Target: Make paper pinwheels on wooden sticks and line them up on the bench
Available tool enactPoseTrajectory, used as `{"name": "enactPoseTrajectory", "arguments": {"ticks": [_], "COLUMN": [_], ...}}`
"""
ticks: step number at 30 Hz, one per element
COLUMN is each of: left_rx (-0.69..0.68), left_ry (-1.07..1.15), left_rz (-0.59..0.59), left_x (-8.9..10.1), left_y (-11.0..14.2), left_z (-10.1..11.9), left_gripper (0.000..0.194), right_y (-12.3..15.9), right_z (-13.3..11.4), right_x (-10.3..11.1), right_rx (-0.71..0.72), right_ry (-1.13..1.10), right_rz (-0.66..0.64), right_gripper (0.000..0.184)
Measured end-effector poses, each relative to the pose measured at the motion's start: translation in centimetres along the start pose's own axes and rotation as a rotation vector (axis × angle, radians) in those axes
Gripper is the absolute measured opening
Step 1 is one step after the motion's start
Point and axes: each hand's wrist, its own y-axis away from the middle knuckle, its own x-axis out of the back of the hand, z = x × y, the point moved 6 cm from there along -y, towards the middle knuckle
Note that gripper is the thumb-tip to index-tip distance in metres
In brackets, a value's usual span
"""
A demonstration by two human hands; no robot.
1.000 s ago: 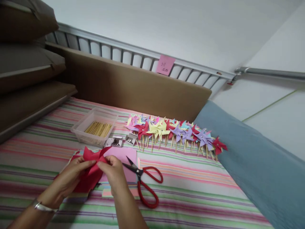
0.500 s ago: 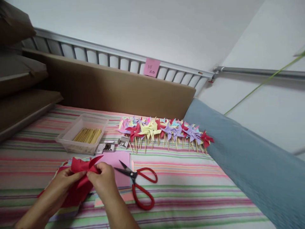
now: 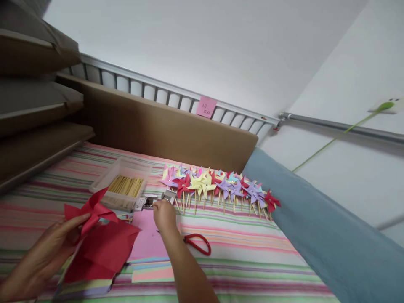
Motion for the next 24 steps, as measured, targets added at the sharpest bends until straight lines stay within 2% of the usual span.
{"name": "enactPoseTrajectory", "arguments": {"ticks": [5, 7, 11, 19, 24], "left_rx": [-0.051, -0.061, -0.106, -0.176, -0.166], "left_ry": [0.134, 0.144, 0.192, 0.164, 0.173], "left_rz": [-0.056, -0.071, -0.101, -0.149, -0.096], "left_x": [0.3, 0.6, 1.7, 2.5, 2.9], "left_y": [0.3, 0.2, -0.3, -0.8, -0.6], "left_z": [0.8, 1.1, 1.8, 2.6, 2.6], "left_gripper": [0.012, 0.012, 0.009, 0.008, 0.008], "right_y": [-2.5, -3.2, -3.8, -3.9, -4.5], "right_z": [-2.9, -3.4, -3.9, -4.1, -3.7], "right_x": [-2.5, -3.4, -4.5, -5.0, -5.4], "right_rx": [0.038, 0.030, 0.011, -0.020, -0.025], "right_ry": [0.296, 0.390, 0.515, 0.544, 0.482], "right_rz": [-0.145, -0.193, -0.266, -0.313, -0.278], "right_gripper": [0.019, 0.015, 0.021, 0.022, 0.022]}}
